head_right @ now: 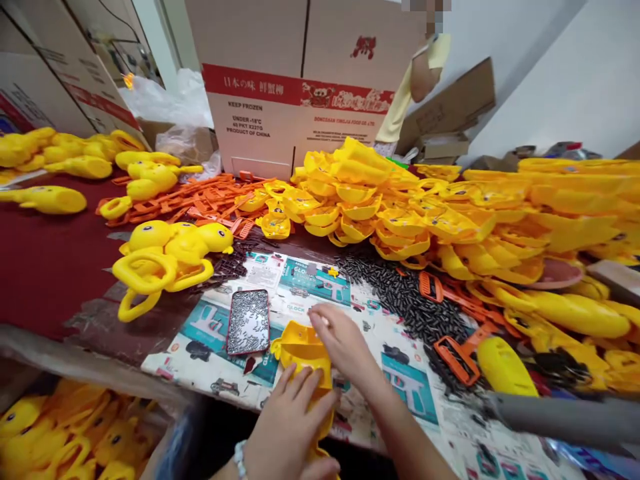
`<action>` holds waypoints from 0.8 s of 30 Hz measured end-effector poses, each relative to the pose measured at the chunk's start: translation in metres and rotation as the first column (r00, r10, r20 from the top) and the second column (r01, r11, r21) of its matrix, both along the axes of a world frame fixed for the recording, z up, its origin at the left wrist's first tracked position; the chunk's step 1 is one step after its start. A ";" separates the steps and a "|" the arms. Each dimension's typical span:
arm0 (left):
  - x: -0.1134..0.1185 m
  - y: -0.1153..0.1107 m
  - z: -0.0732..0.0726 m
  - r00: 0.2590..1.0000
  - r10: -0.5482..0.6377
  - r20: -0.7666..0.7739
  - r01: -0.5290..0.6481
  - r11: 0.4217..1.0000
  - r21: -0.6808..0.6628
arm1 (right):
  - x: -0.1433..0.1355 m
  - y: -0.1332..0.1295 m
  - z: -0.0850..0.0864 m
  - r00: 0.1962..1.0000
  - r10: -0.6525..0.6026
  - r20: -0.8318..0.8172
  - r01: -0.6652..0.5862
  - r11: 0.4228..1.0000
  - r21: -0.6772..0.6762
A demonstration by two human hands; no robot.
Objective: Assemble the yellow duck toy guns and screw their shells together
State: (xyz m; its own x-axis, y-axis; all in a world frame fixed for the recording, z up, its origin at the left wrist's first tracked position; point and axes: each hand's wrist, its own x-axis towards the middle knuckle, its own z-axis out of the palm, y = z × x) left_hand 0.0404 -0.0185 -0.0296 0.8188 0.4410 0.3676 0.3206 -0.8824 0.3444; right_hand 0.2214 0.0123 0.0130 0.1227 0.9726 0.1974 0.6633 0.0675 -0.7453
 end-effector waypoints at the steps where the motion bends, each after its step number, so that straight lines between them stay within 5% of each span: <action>1: 0.003 -0.002 -0.002 0.999 0.005 -0.049 -0.006 1.000 -0.028 | 0.000 0.016 0.010 0.998 0.030 0.060 -0.030 1.000 0.001; 4: 0.008 -0.002 -0.003 0.991 0.007 -0.132 -0.016 0.998 -0.068 | -0.011 0.081 0.032 0.962 0.150 0.226 -0.146 0.989 -0.034; 8: 0.009 -0.003 0.001 0.983 0.006 -0.183 -0.016 0.998 -0.053 | -0.042 0.169 0.033 0.918 0.197 0.343 -0.176 0.980 -0.094; 12: 0.005 -0.009 0.003 0.983 0.044 -0.180 -0.046 0.999 -0.009 | -0.054 0.205 0.023 0.937 0.148 0.315 -0.115 0.986 -0.122; 15: 0.003 -0.012 0.005 0.982 0.057 -0.177 -0.062 0.998 -0.021 | -0.043 0.189 0.024 0.972 0.156 0.176 -0.135 0.983 -0.127; 18: 0.003 -0.012 0.009 0.981 0.058 -0.185 -0.066 0.997 -0.037 | -0.025 0.144 0.030 0.963 0.256 -0.085 -0.263 0.960 -0.092; 24: 0.004 -0.010 0.012 0.984 0.048 -0.172 -0.050 0.999 -0.002 | -0.013 0.039 0.029 0.763 0.372 -0.528 -0.413 0.910 0.043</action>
State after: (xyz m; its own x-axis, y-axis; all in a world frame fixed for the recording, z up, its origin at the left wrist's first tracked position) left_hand 0.0444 -0.0289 -0.0179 0.8469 0.4840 0.2201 0.4184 -0.8621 0.2858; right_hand 0.2082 0.0512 0.0418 -0.2100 0.9670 0.1446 0.1081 0.1700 -0.9795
